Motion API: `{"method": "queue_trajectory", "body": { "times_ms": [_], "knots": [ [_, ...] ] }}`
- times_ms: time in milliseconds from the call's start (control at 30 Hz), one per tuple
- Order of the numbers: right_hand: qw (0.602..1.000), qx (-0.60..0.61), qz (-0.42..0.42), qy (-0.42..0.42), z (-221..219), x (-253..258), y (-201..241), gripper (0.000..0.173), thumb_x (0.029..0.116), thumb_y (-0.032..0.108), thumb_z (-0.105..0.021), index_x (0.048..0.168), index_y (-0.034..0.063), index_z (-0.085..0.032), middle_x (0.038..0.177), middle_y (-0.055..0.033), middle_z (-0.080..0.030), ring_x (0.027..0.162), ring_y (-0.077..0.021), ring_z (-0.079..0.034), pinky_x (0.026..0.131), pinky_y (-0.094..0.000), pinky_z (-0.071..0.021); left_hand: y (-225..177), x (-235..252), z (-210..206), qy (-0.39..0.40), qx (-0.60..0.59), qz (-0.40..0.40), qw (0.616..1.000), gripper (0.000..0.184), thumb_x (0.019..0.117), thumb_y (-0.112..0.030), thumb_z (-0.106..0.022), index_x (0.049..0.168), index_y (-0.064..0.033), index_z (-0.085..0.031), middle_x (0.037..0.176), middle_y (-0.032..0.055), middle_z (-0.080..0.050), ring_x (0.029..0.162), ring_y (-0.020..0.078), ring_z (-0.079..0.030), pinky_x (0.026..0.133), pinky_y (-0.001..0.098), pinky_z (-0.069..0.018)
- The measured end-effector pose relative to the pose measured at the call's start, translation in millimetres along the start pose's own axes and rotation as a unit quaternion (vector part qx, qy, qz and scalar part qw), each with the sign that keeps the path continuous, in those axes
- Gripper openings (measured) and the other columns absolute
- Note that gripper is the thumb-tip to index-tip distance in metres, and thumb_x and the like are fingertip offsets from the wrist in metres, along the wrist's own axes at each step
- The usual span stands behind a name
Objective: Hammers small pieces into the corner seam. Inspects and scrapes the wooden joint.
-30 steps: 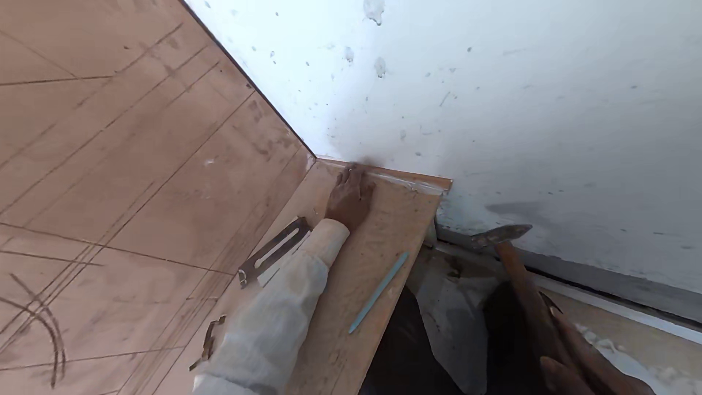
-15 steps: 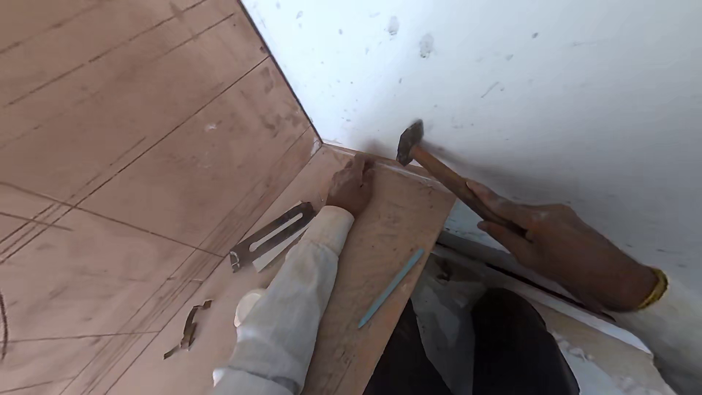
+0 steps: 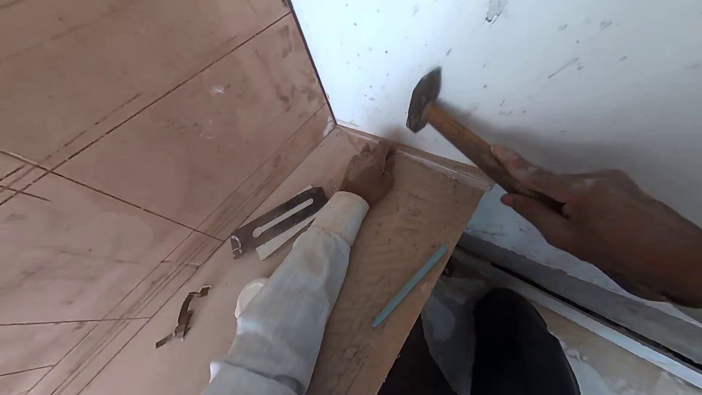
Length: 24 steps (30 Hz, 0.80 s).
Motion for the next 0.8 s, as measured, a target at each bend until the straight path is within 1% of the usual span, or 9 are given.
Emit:
{"method": "queue_trajectory", "body": {
  "times_ms": [67, 167, 267, 367, 400, 500, 600, 733, 800],
  "knots": [
    [0.997, -0.004, -0.031, 0.069, -4, -2, -3, 0.054, 0.1029, 0.027, -0.052, 0.156, 0.0189, -0.047, 0.059, -0.0058, -0.059, 0.049, -0.0232, -0.056, 0.046, -0.0440, -0.0448, 1, 0, -1, -0.006, 0.002, -0.007, 1.000, 0.036, 0.1106, -0.017, -0.044, 0.139, 0.0014, -0.055, 0.135, 0.0218, -0.064, 0.128, 0.0408, -0.060, 0.106, 0.0553, -0.0451],
    [0.994, -0.006, -0.039, 0.101, 1, 3, -4, 0.053, 0.1028, 0.027, -0.054, 0.155, 0.0205, -0.048, 0.059, -0.0052, -0.059, 0.050, -0.0229, -0.057, 0.048, -0.0437, -0.0452, 2, 1, -2, -0.010, 0.004, -0.014, 1.000, 0.036, 0.1107, -0.018, -0.044, 0.140, 0.0015, -0.054, 0.135, 0.0213, -0.064, 0.126, 0.0397, -0.061, 0.105, 0.0542, -0.0462],
    [0.999, -0.009, -0.020, 0.039, 3, 2, -1, 0.052, 0.1033, 0.031, -0.049, 0.154, 0.0178, -0.050, 0.059, -0.0055, -0.059, 0.048, -0.0224, -0.056, 0.045, -0.0425, -0.0439, 0, 2, 0, -0.001, 0.008, -0.007, 1.000, 0.037, 0.1111, -0.018, -0.043, 0.142, 0.0008, -0.053, 0.137, 0.0214, -0.063, 0.128, 0.0399, -0.059, 0.106, 0.0541, -0.0451],
    [0.999, -0.010, 0.013, -0.033, 2, 5, 4, 0.053, 0.1028, 0.027, -0.046, 0.154, 0.0119, -0.049, 0.062, -0.0101, -0.061, 0.047, -0.0248, -0.054, 0.043, -0.0427, -0.0421, 1, 1, 0, -0.001, 0.008, -0.003, 1.000, 0.036, 0.1110, -0.018, -0.043, 0.139, 0.0008, -0.055, 0.134, 0.0224, -0.064, 0.126, 0.0406, -0.060, 0.105, 0.0546, -0.0456],
    [1.000, -0.013, 0.011, -0.025, -2, 5, 3, 0.054, 0.1023, 0.027, -0.046, 0.154, 0.0125, -0.048, 0.061, -0.0096, -0.060, 0.046, -0.0249, -0.054, 0.043, -0.0431, -0.0419, 1, 1, 0, -0.001, 0.010, -0.003, 1.000, 0.036, 0.1110, -0.018, -0.043, 0.139, 0.0004, -0.055, 0.133, 0.0223, -0.064, 0.125, 0.0407, -0.060, 0.105, 0.0548, -0.0458],
    [0.996, -0.021, -0.026, 0.084, -6, 6, -3, 0.053, 0.1029, 0.023, -0.054, 0.155, 0.0179, -0.048, 0.059, -0.0073, -0.059, 0.050, -0.0262, -0.058, 0.048, -0.0459, -0.0451, 1, 3, -1, -0.005, 0.017, -0.009, 1.000, 0.035, 0.1109, -0.018, -0.043, 0.139, -0.0002, -0.055, 0.133, 0.0215, -0.064, 0.126, 0.0408, -0.060, 0.104, 0.0559, -0.0458],
    [0.992, -0.030, -0.031, 0.115, 2, 12, -2, 0.051, 0.1024, 0.023, -0.058, 0.153, 0.0190, -0.051, 0.064, -0.0078, -0.063, 0.056, -0.0269, -0.061, 0.052, -0.0471, -0.0474, 1, 0, -1, 0.000, 0.019, -0.006, 1.000, 0.036, 0.1111, -0.018, -0.043, 0.139, 0.0003, -0.055, 0.134, 0.0214, -0.064, 0.127, 0.0410, -0.059, 0.105, 0.0556, -0.0449],
    [1.000, -0.024, -0.004, 0.015, 6, 9, 4, 0.051, 0.1024, 0.026, -0.049, 0.153, 0.0160, -0.052, 0.058, -0.0082, -0.058, 0.047, -0.0269, -0.056, 0.044, -0.0454, -0.0425, -1, 1, 0, -0.003, 0.012, -0.006, 1.000, 0.036, 0.1109, -0.018, -0.043, 0.139, 0.0009, -0.055, 0.134, 0.0223, -0.064, 0.126, 0.0416, -0.060, 0.105, 0.0558, -0.0450],
    [1.000, -0.016, 0.003, -0.009, 5, 10, 6, 0.052, 0.1029, 0.025, -0.048, 0.154, 0.0138, -0.049, 0.059, -0.0096, -0.058, 0.046, -0.0267, -0.054, 0.043, -0.0447, -0.0413, 0, 0, 0, -0.001, 0.004, -0.005, 1.000, 0.037, 0.1109, -0.018, -0.043, 0.140, 0.0020, -0.055, 0.134, 0.0230, -0.064, 0.127, 0.0421, -0.059, 0.106, 0.0567, -0.0440]
  ]
}}
Point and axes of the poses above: each hand's wrist, its own x-axis towards the middle knuckle, its own z-axis out of the back of the hand, y = z × x, the point moved 1 cm from there along x, towards the middle knuckle
